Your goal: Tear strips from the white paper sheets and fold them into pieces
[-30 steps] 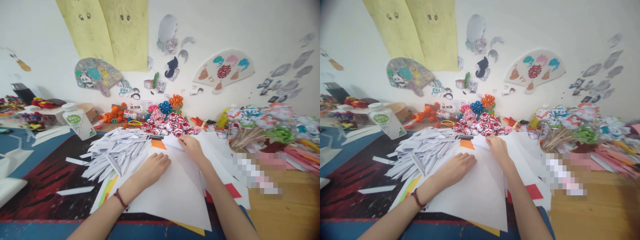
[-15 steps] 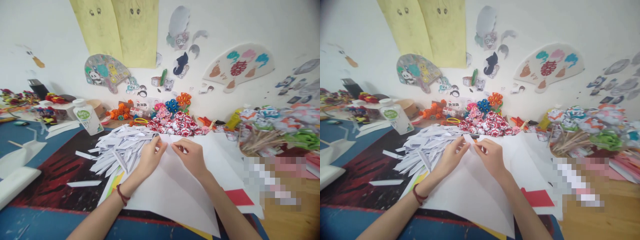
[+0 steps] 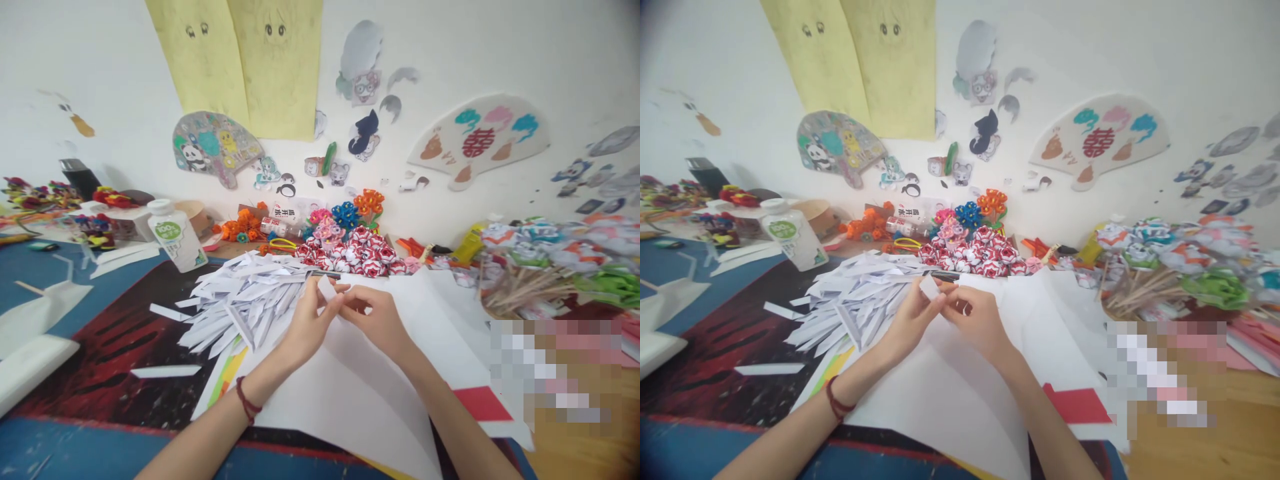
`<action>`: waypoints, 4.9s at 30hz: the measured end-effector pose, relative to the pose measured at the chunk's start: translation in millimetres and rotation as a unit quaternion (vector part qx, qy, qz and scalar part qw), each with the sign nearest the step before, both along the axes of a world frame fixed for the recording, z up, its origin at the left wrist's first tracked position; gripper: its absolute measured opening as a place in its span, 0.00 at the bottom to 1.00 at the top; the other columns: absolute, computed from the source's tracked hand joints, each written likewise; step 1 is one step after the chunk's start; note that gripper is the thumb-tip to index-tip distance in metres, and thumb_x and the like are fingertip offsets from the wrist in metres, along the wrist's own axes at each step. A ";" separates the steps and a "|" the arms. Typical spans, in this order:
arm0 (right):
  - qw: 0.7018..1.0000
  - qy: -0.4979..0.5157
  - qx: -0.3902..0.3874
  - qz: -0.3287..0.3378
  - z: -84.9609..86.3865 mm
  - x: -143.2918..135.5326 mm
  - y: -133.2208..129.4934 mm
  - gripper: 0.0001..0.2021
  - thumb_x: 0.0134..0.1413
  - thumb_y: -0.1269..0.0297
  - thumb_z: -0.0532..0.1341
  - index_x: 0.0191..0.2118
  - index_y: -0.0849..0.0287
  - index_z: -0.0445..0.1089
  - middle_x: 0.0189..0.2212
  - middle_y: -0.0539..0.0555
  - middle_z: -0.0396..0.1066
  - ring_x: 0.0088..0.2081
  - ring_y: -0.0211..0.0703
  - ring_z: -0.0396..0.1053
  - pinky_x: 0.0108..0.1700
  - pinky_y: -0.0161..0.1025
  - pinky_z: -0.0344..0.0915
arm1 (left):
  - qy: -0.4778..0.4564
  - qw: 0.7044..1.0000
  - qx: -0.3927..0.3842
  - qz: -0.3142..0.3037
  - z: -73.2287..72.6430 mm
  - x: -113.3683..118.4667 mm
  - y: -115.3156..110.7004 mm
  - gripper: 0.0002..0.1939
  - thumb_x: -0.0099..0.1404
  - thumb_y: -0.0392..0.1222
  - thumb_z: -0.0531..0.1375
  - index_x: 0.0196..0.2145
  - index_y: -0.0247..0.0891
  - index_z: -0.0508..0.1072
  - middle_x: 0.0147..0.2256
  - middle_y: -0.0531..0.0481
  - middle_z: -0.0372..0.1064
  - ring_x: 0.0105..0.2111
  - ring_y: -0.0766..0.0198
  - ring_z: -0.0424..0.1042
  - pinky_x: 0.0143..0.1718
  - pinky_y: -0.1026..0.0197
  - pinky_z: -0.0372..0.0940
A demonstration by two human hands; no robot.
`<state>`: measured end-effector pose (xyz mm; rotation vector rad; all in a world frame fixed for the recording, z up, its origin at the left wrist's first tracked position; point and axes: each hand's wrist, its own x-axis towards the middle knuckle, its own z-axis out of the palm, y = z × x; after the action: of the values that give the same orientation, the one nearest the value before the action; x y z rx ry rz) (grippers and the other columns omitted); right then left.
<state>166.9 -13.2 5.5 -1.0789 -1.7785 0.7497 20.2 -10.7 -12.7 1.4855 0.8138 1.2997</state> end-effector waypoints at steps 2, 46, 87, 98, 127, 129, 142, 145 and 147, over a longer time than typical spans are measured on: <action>1.000 0.002 -0.017 0.016 1.4 -0.6 0.1 0.06 0.53 0.62 0.63 0.30 0.58 0.74 0.28 0.50 0.72 0.23 0.34 0.58 0.26 0.34 0.56 | 0.017 1.000 0.003 0.019 2.9 -1.1 -1.5 0.15 0.65 0.48 0.56 0.44 0.38 0.61 0.46 0.43 0.70 0.46 0.59 0.70 0.47 0.56 0.64; 0.992 0.113 0.002 -0.051 -2.2 11.9 8.1 0.10 0.49 0.56 0.65 0.29 0.59 0.73 0.30 0.54 0.72 0.33 0.41 0.69 0.33 0.36 0.66 | 0.153 0.988 -0.027 0.024 9.4 -1.9 -1.5 0.14 0.58 0.49 0.61 0.29 0.34 0.74 0.27 0.50 0.71 0.29 0.64 0.69 0.33 0.64 0.63; 0.985 0.159 -0.066 -0.023 8.6 8.2 0.9 0.09 0.46 0.59 0.67 0.25 0.60 0.74 0.25 0.50 0.67 0.23 0.34 0.64 0.27 0.34 0.64 | 0.167 0.984 -0.004 0.061 14.0 -4.2 -5.2 0.13 0.57 0.48 0.62 0.28 0.34 0.75 0.25 0.51 0.72 0.27 0.65 0.69 0.29 0.65 0.62; 0.988 0.123 -0.069 0.056 6.8 9.6 -1.0 0.09 0.51 0.62 0.64 0.25 0.61 0.71 0.23 0.49 0.63 0.25 0.35 0.63 0.29 0.35 0.61 | 0.103 0.989 0.037 0.095 16.5 -8.4 -4.1 0.10 0.63 0.45 0.58 0.32 0.35 0.73 0.31 0.50 0.72 0.32 0.66 0.69 0.33 0.66 0.63; 0.977 0.197 -0.084 0.012 8.9 5.4 -4.7 0.12 0.52 0.64 0.63 0.21 0.61 0.65 0.13 0.44 0.59 0.13 0.27 0.52 0.15 0.29 0.47 | 0.117 0.991 -0.026 -0.065 23.2 -6.6 -8.1 0.18 0.66 0.51 0.53 0.28 0.34 0.68 0.25 0.49 0.70 0.25 0.68 0.66 0.27 0.67 0.59; 0.976 0.201 -0.083 0.006 9.3 5.5 -4.6 0.12 0.51 0.64 0.63 0.21 0.61 0.65 0.13 0.44 0.59 0.13 0.27 0.52 0.15 0.29 0.46 | 0.114 0.991 -0.030 -0.056 24.0 -5.6 -8.8 0.18 0.66 0.52 0.54 0.28 0.33 0.69 0.25 0.48 0.72 0.24 0.68 0.67 0.27 0.67 0.59; 0.961 0.256 -0.035 -0.096 8.8 11.2 -0.9 0.12 0.48 0.62 0.65 0.21 0.60 0.65 0.14 0.44 0.59 0.14 0.28 0.51 0.15 0.31 0.46 | 0.089 0.983 -0.098 -0.127 25.8 -2.3 -15.5 0.18 0.63 0.53 0.57 0.33 0.32 0.69 0.26 0.43 0.75 0.24 0.64 0.73 0.26 0.65 0.63; 0.958 0.263 -0.031 -0.107 10.2 14.0 0.8 0.11 0.48 0.62 0.65 0.22 0.60 0.65 0.15 0.45 0.60 0.14 0.28 0.51 0.15 0.31 0.46 | 0.091 0.981 -0.110 -0.132 26.8 -1.0 -15.6 0.19 0.62 0.53 0.58 0.31 0.31 0.70 0.25 0.43 0.75 0.24 0.64 0.73 0.27 0.65 0.65; 0.955 0.270 -0.024 -0.119 10.5 15.7 2.2 0.11 0.48 0.63 0.65 0.23 0.60 0.66 0.15 0.44 0.60 0.14 0.28 0.51 0.15 0.31 0.46 | 0.101 0.979 -0.118 -0.135 27.6 -0.6 -16.0 0.19 0.62 0.53 0.57 0.29 0.31 0.70 0.25 0.43 0.75 0.23 0.64 0.73 0.27 0.65 0.66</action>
<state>182.6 -10.9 16.0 -0.9785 -1.1510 0.8432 19.6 -26.7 14.9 1.4913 0.8299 0.8313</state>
